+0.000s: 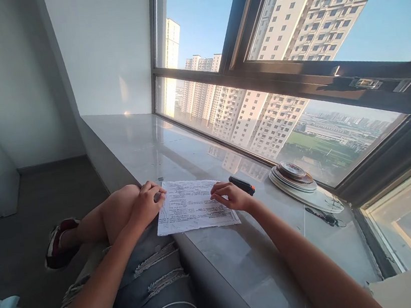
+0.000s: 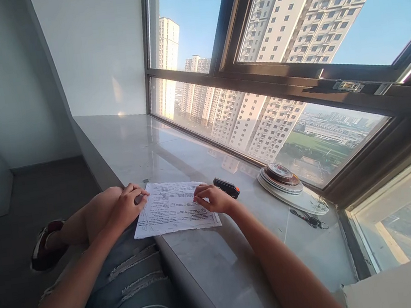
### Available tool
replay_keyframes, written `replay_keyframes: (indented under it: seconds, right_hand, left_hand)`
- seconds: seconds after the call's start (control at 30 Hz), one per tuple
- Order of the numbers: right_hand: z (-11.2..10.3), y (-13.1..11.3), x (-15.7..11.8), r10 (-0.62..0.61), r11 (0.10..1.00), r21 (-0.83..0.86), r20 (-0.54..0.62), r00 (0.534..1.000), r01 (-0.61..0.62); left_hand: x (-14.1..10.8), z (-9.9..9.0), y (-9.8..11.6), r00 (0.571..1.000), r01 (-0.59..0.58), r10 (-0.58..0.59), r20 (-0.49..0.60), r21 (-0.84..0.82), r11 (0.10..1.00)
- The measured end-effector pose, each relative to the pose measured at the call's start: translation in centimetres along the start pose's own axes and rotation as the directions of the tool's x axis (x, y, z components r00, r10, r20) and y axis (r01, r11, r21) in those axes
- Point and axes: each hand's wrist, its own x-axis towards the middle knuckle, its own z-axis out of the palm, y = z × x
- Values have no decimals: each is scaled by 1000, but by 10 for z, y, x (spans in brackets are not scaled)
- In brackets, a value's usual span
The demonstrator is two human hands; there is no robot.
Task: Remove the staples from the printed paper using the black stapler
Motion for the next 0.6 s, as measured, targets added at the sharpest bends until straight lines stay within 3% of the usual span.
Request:
replay_keyframes:
  seconds: [0.13,0.3,0.43,0.6]
  right_hand:
    - [-4,8,-9,41,999,-21,33,999,-40]
    - [-8,18,-17,86,991,-104,-22,996,-87]
    - [1,23,-14,96,981,-154,-151,984,-119]
    - [13,28,-8,96,986,-126,-135,986,-114]
  left_hand:
    - [0,2,-1,1000,-7,7,-13,17,1000]
    - [0,2,-1,1000,-12,12,-10,23,1000]
    - [1,3,-3,1000,-17,17,-3,35,999]
    - [1,5,-4,999,-31,32,-27,30,999]
